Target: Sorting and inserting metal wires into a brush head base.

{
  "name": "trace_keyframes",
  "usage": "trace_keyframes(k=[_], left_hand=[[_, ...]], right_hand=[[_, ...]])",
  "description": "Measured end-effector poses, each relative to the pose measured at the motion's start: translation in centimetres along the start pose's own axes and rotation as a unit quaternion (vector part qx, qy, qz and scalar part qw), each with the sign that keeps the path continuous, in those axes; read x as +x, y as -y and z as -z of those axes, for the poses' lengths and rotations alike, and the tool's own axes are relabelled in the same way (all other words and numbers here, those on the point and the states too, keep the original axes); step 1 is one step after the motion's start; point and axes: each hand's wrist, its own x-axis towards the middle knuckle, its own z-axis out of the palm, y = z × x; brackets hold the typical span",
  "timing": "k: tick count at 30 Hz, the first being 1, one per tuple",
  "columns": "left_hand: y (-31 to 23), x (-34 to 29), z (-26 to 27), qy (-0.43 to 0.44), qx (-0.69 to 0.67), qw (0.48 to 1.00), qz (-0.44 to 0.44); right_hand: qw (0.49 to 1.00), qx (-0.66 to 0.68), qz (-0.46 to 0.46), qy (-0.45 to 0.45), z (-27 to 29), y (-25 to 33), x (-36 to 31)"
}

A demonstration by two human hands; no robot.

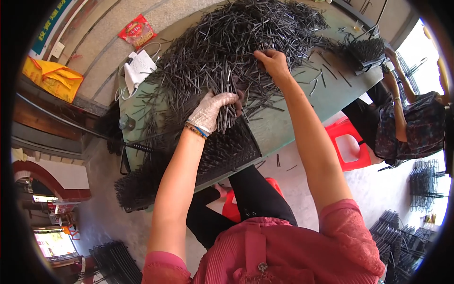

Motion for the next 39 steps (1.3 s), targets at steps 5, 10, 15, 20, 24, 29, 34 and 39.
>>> trace_keyframes(k=[5,10,15,20,24,29,34,39], left_hand=[[0.2,-5.0,-2.6,0.028,-0.052,0.998,-0.018],[2.4,-10.4,-4.6,0.042,-0.149,0.987,0.044],[7.5,-16.0,-5.4,0.045,-0.14,0.983,0.114],[12.7,-19.5,-4.5,0.043,-0.165,0.976,0.138],[13.3,-20.5,-3.4,0.069,-0.103,0.984,0.129],[13.9,-20.9,-3.0,0.024,-0.138,0.986,0.087],[14.5,-20.9,-2.7,-0.034,-0.187,0.98,0.063],[15.5,-22.4,-2.7,-0.024,-0.179,0.981,0.072]], right_hand=[[0.923,-0.377,0.082,0.002,0.0,-0.6,-4.8],[0.912,0.229,-0.225,0.254,-1.9,5.1,-14.8],[0.947,0.118,-0.213,0.212,0.1,4.2,-23.4],[0.953,0.058,-0.202,0.216,0.7,2.7,-27.8],[0.967,0.037,-0.17,0.187,0.3,2.8,-28.0],[0.977,-0.018,-0.101,0.189,-1.4,3.1,-27.0],[0.987,-0.031,-0.039,0.152,-3.2,4.2,-25.9],[0.99,-0.032,0.021,0.134,-4.0,3.7,-24.4]])
